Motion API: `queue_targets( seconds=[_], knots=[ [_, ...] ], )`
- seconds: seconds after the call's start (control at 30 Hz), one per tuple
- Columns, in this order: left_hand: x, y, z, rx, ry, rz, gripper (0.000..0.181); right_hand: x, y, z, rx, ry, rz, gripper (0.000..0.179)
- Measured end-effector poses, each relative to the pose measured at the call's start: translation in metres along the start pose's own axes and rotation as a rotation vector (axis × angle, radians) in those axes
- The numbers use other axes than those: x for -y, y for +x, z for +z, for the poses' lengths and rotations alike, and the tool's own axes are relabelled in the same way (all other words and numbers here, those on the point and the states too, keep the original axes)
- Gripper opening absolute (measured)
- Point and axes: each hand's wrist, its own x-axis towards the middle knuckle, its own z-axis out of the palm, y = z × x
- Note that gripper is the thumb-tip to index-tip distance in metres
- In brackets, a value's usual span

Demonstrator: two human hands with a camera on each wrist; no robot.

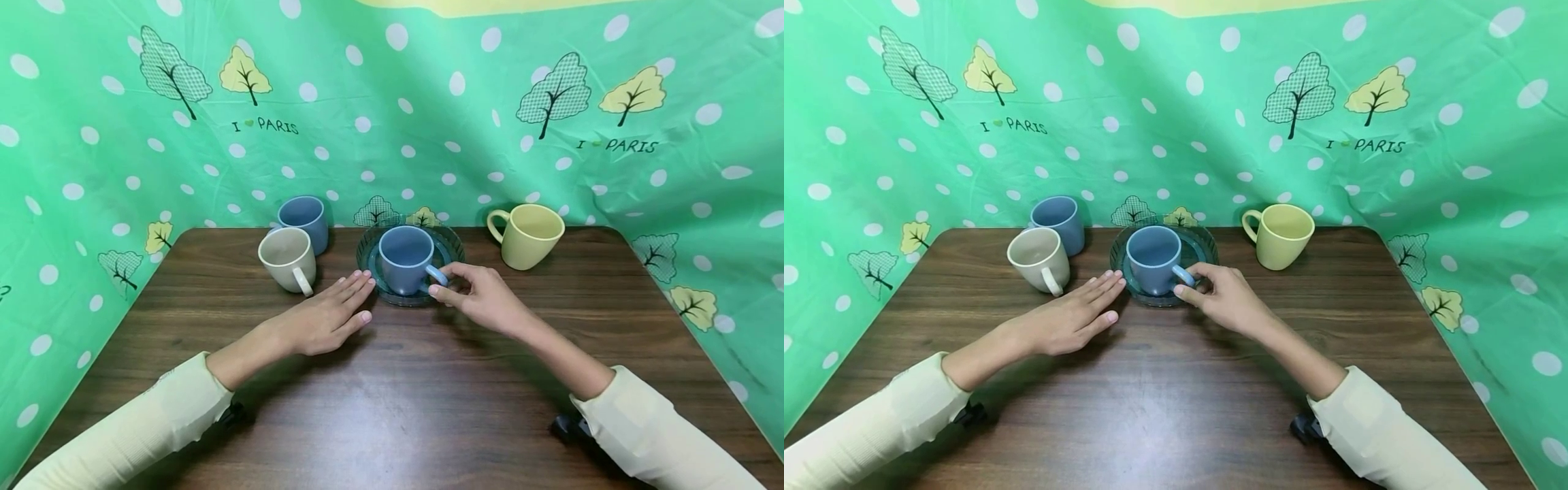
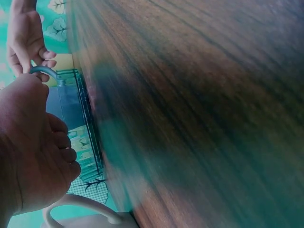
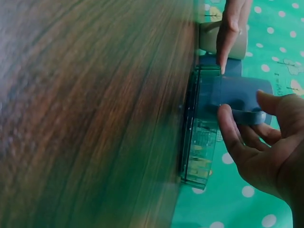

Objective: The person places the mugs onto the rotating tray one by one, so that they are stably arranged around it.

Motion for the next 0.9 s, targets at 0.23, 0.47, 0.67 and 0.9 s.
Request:
queue_targets(
  seconds=[0.23, 0.47, 0.67, 0.9],
  knots=[
    [0.0025, 0.0001, 0.0006, -0.003, -0.006, -0.002, 0.069, 0.0009, 0.0012, 0.0024, -0.061, -0.093, -0.059, 0.011],
    [0.0036, -0.0003, 0.0009, -0.009, -0.005, 0.001, 0.069, 0.0032, 0.0015, 0.0023, -0.064, -0.121, -0.061, 0.010],
    [0.0029, -0.0006, -0.0006, -0.011, -0.003, 0.005, 0.069, 0.0023, 0.0008, 0.0016, -0.060, -0.132, -0.081, 0.010],
    [0.0047, -0.0009, -0.0011, -0.010, 0.001, -0.002, 0.068, 0.0023, 0.0019, 0.0018, -0.049, -0.118, -0.091, 0.010]
  ],
)
